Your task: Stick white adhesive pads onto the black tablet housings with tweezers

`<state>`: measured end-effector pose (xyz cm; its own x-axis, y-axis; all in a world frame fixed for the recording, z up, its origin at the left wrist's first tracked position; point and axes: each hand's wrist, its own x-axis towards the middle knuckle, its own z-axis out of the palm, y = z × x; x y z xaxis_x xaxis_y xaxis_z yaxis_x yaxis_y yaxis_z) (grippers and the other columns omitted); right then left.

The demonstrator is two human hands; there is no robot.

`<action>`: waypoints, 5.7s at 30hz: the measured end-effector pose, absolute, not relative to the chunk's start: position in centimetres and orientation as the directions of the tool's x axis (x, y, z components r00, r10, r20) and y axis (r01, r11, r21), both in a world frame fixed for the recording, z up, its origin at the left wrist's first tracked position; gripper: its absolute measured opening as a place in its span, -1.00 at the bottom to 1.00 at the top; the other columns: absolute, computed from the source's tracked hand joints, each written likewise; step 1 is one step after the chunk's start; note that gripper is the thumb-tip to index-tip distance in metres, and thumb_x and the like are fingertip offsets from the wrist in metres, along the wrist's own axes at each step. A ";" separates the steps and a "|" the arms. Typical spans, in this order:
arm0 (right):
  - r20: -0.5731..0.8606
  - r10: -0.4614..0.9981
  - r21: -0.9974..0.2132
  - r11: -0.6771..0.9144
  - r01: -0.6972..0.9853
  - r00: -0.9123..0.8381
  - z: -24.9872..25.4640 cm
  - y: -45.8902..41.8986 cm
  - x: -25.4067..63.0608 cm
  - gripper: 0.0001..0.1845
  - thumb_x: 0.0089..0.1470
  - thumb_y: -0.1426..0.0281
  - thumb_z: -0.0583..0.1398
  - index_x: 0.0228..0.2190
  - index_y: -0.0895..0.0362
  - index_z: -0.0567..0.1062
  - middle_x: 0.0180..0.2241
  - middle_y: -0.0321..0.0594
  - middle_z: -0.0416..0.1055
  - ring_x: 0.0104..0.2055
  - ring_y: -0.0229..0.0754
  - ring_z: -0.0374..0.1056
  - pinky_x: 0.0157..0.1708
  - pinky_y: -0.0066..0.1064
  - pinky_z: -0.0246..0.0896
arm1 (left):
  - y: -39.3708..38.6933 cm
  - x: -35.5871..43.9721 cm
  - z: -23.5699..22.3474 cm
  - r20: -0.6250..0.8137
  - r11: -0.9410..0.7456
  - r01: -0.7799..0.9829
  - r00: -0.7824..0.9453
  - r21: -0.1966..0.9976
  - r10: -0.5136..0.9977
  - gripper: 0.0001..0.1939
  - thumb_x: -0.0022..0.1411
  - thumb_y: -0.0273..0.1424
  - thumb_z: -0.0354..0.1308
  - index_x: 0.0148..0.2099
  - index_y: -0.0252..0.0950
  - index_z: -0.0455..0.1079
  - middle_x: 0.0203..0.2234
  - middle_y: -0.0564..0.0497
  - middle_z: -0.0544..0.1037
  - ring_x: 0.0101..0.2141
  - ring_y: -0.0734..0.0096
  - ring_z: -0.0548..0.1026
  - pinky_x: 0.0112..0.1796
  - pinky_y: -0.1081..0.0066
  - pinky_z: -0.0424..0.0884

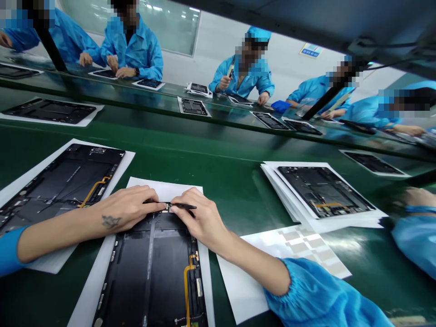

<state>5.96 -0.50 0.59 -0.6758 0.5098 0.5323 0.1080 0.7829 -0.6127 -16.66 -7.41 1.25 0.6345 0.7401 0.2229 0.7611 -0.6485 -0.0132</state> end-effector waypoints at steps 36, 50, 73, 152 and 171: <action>0.040 0.920 -0.951 0.155 0.267 -0.390 0.3 0.2 9.1 -0.55 0.07 0.01 0.26 -0.46 0.18 0.56 -0.50 -0.23 0.48 -0.41 -0.19 0.40 -0.34 -0.41 0.26 | -8.2 -15.7 0.6 0.305 -0.659 0.677 0.736 -0.328 0.605 -0.64 0.36 -0.65 -0.11 0.12 -0.45 0.33 -0.28 -0.16 0.49 -0.32 0.22 0.42 -0.32 0.29 0.31; 0.065 0.920 -0.943 0.182 0.277 -0.386 0.7 0.0 9.0 -0.55 0.08 0.01 0.24 -0.44 0.17 0.55 -0.49 -0.20 0.50 -0.39 -0.14 0.43 -0.32 -0.38 0.29 | -8.3 -15.6 0.8 0.265 -0.658 0.679 0.734 -0.325 0.626 -0.65 0.36 -0.63 -0.06 0.15 -0.43 0.31 -0.26 -0.16 0.50 -0.29 0.23 0.43 -0.30 0.30 0.31; 0.384 0.771 -0.796 0.555 0.240 -0.508 3.7 0.4 8.1 -0.70 0.23 0.16 0.15 -0.34 0.11 0.52 -0.26 -0.16 0.49 -0.19 -0.10 0.41 -0.18 -0.33 0.31 | -7.1 -14.1 1.9 0.120 -0.652 0.696 0.706 -0.300 0.698 -0.54 0.36 -0.55 0.02 0.27 -0.23 0.21 -0.28 -0.07 0.46 -0.36 0.24 0.47 -0.40 0.31 0.36; 0.636 0.488 -0.417 0.869 0.266 -0.597 -1.5 2.5 14.0 -0.85 0.22 0.44 0.11 -0.33 0.01 0.46 -0.43 -0.26 0.45 -0.41 -0.19 0.42 -0.47 -0.44 0.32 | -4.3 -16.9 2.9 0.025 -0.441 0.897 0.442 -0.016 0.897 -0.84 0.42 -0.49 -0.03 -0.13 -0.33 0.39 -0.23 -0.09 0.49 -0.22 0.25 0.45 -0.15 0.26 0.42; 0.746 0.492 -0.439 0.870 0.224 -0.449 -0.6 1.4 12.5 -0.78 0.26 0.51 0.04 -0.39 0.09 0.42 -0.49 -0.24 0.38 -0.41 -0.19 0.25 -0.40 -0.36 0.17 | 11.4 -24.8 10.1 0.431 0.207 0.942 -0.308 0.265 0.848 -0.62 0.36 -0.25 0.17 0.14 -0.30 0.33 0.04 -0.11 0.42 -0.04 0.18 0.47 -0.06 0.11 0.48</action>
